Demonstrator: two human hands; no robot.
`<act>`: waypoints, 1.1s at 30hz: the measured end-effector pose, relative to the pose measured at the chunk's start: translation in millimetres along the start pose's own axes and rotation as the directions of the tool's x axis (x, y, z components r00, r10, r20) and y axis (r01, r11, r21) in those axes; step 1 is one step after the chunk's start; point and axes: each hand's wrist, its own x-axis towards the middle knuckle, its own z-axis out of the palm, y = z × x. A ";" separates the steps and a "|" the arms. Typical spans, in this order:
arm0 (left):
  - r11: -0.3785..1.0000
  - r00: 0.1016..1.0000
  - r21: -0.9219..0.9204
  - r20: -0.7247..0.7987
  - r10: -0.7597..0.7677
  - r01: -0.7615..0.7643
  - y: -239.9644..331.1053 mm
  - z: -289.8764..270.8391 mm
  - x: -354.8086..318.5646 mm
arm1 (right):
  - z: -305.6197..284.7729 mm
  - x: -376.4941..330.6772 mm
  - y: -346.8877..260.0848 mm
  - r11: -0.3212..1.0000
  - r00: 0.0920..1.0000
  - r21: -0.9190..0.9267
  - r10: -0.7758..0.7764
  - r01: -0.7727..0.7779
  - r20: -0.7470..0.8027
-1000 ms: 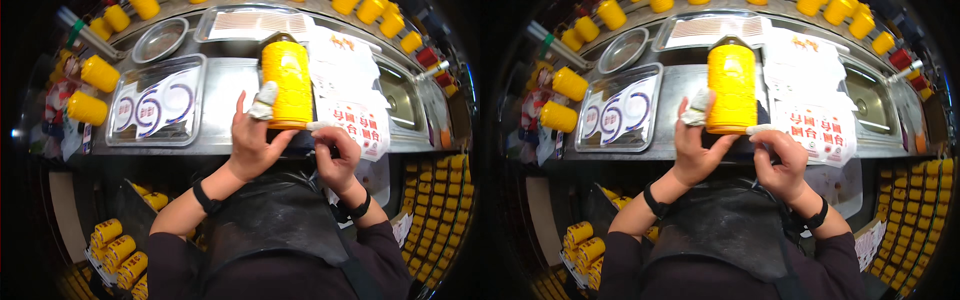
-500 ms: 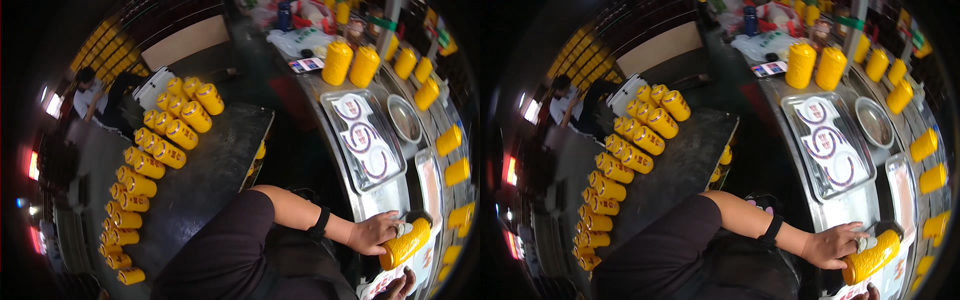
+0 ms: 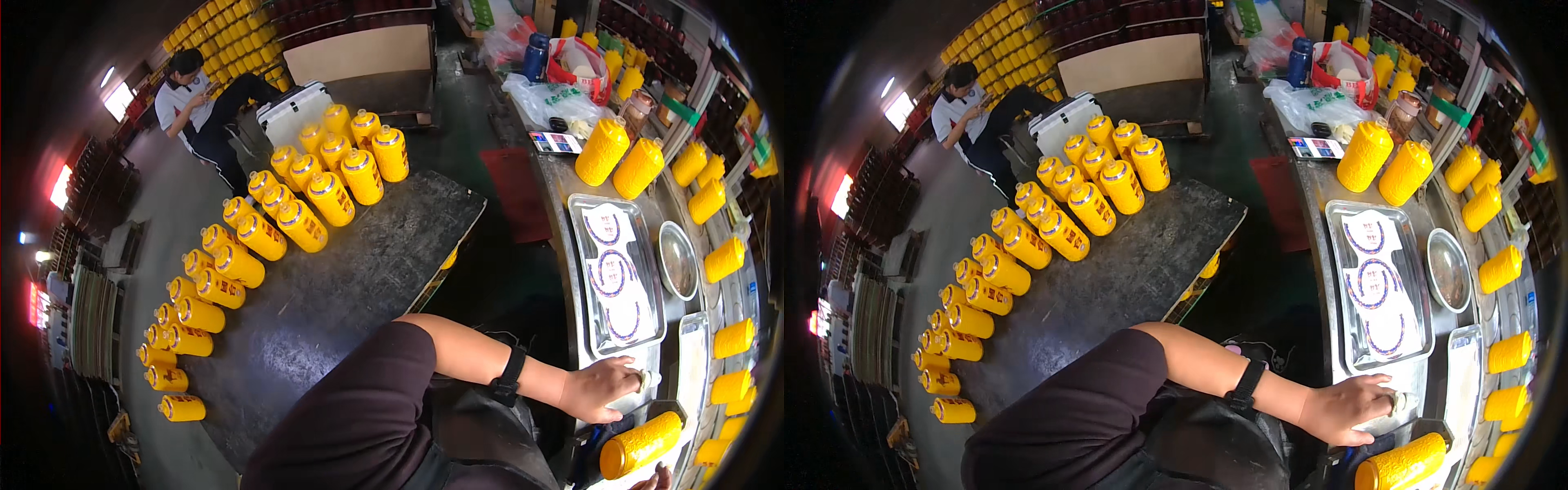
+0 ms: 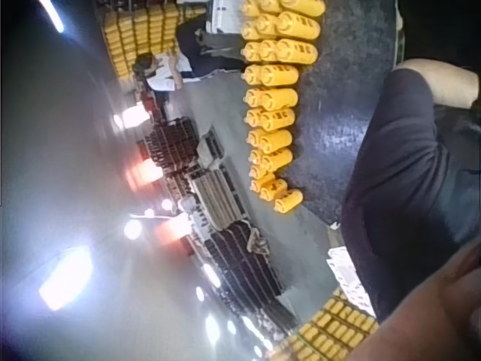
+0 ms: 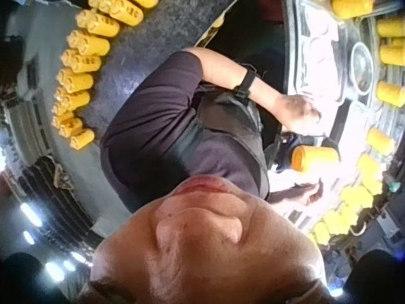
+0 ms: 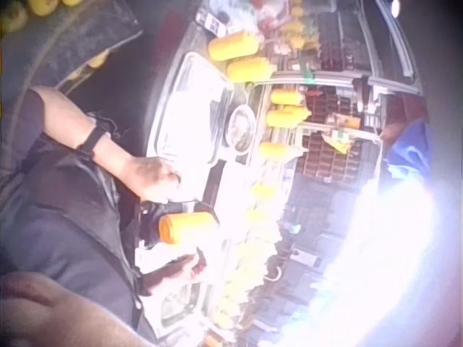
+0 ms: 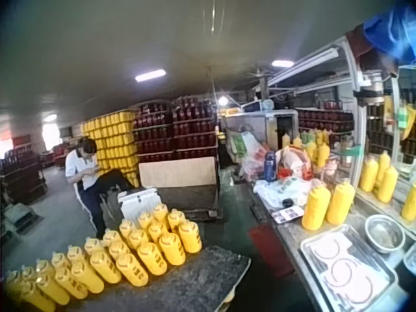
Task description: Applying labels and smoothing them onto yellow bottles on an assembly line.
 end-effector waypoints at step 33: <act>0.951 0.937 -0.098 -0.164 -0.307 0.294 14.3 -54.7 -21.8 | -2.3 2.0 18.5 0.996 0.997 -0.035 -0.079 0.080 0.018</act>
